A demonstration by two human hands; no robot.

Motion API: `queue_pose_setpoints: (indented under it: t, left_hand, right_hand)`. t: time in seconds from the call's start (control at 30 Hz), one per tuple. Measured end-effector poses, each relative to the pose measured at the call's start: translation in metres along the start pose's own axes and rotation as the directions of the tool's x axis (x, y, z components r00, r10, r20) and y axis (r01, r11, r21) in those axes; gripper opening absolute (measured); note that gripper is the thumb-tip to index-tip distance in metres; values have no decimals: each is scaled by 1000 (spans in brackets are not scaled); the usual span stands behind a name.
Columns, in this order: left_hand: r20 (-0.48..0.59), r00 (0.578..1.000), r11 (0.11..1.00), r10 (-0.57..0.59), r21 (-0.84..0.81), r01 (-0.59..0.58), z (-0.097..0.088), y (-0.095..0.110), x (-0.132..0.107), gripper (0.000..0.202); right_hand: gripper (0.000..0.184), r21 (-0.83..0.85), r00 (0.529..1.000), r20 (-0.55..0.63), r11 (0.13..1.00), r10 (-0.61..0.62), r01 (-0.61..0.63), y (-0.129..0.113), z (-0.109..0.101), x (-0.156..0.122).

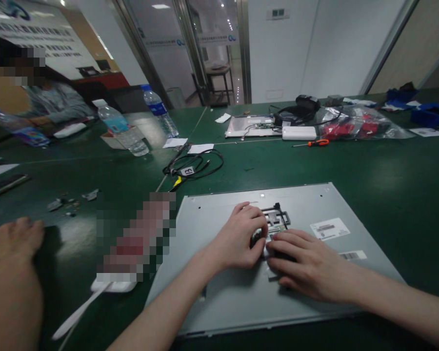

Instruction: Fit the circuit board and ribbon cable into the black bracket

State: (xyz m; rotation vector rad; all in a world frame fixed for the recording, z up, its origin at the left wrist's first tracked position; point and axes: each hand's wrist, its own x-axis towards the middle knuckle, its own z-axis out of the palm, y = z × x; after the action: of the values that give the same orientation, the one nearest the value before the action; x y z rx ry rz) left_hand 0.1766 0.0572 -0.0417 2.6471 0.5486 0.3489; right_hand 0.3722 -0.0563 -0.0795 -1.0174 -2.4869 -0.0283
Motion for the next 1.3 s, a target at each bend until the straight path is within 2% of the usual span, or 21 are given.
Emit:
queue_pose_setpoints:
  t: [0.23, 0.6, 0.83, 0.9, 1.3]
  left_hand:
    - [-15, 1000, 1000, -1, 14, 2, 2, -3, 0, 9]
    - [-82, 997, 1000, -7, -4, 7, 6, -7, 1, 10]
    - [-130, 990, 998, -54, 1, 55, 3, -7, 1, 6]
    - [-130, 989, 998, -70, 1, 71, 3, -7, 1, 1]
    - [-108, 993, 998, -56, -29, 54, 2, -9, 0, 4]
  right_hand:
    - [29, -54, 999, -11, 998, -34, 34, -3, 4, 0]
    - [29, -29, 1000, -1, 999, -18, 18, -5, 3, 2]
    - [29, -19, 1000, 4, 1000, -15, 15, -6, 1, 2]
    - [29, -18, 1000, 0, 1000, -14, 14, -6, 1, 2]
    - [27, -20, 1000, -7, 1000, -7, 7, -7, 1, 3]
